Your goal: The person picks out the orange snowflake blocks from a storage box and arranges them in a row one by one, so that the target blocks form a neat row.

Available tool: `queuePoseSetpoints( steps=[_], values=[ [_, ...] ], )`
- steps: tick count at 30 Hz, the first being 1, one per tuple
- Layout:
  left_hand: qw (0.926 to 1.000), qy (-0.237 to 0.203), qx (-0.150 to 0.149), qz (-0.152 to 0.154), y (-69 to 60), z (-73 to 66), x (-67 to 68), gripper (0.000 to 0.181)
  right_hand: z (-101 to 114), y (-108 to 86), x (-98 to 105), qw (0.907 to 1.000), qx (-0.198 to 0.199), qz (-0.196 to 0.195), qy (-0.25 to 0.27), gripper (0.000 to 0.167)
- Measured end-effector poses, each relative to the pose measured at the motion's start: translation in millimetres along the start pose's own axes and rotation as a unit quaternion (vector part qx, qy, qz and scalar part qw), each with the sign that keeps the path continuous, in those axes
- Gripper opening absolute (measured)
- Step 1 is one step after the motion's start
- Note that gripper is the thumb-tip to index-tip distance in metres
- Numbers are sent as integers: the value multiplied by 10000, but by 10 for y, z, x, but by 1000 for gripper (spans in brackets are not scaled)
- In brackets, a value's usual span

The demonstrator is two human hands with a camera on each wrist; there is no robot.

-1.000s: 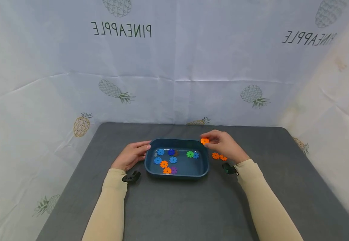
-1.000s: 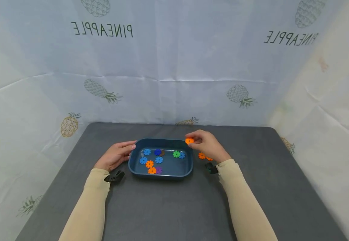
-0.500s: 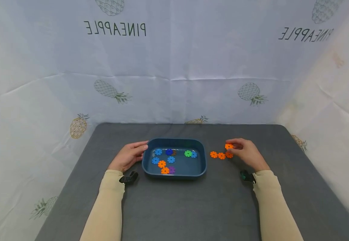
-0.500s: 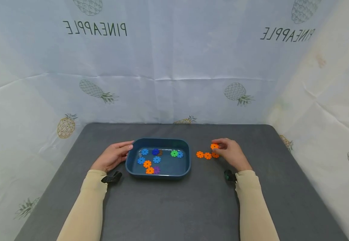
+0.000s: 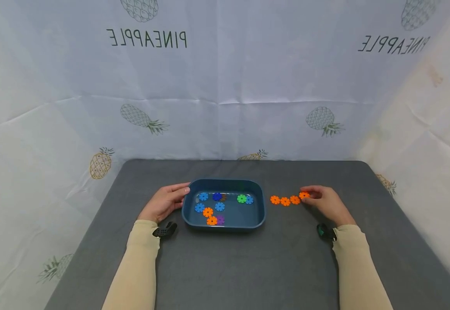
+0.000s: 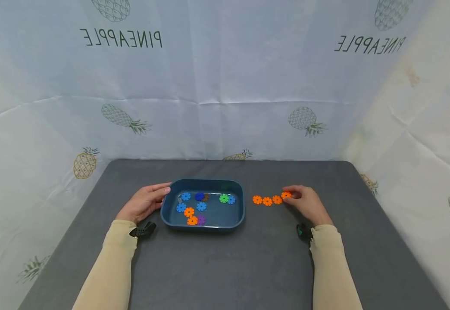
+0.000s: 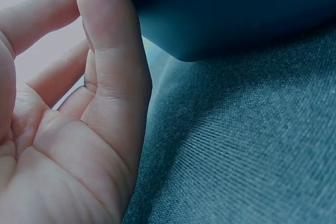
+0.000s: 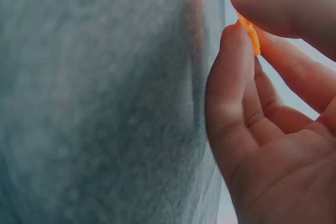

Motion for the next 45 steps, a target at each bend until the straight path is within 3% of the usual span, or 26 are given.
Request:
queuePoseSetpoints(
  steps=[24, 34, 45],
  values=[
    [10000, 16, 17, 12, -30, -22, 30, 66, 48, 25, -25, 9987, -251, -10, -454, 39],
    [9999, -36, 102, -10, -9, 40, 25, 67, 13, 2, -54, 9987, -345, 12, -372, 40],
    [10000, -34, 62, -6, 2, 8, 13, 67, 18, -15, -24, 9992, -275, -47, -285, 41]
  ],
)
Point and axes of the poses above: each hand's wrist, its own y-axis towards the middle knuckle, its own x-axis out of the back of the hand, z = x × y, the point moved 6 cm from there along y, towards the middle knuckle, and after that the axes turned 15 degrees about z, right-handed, at the moved point
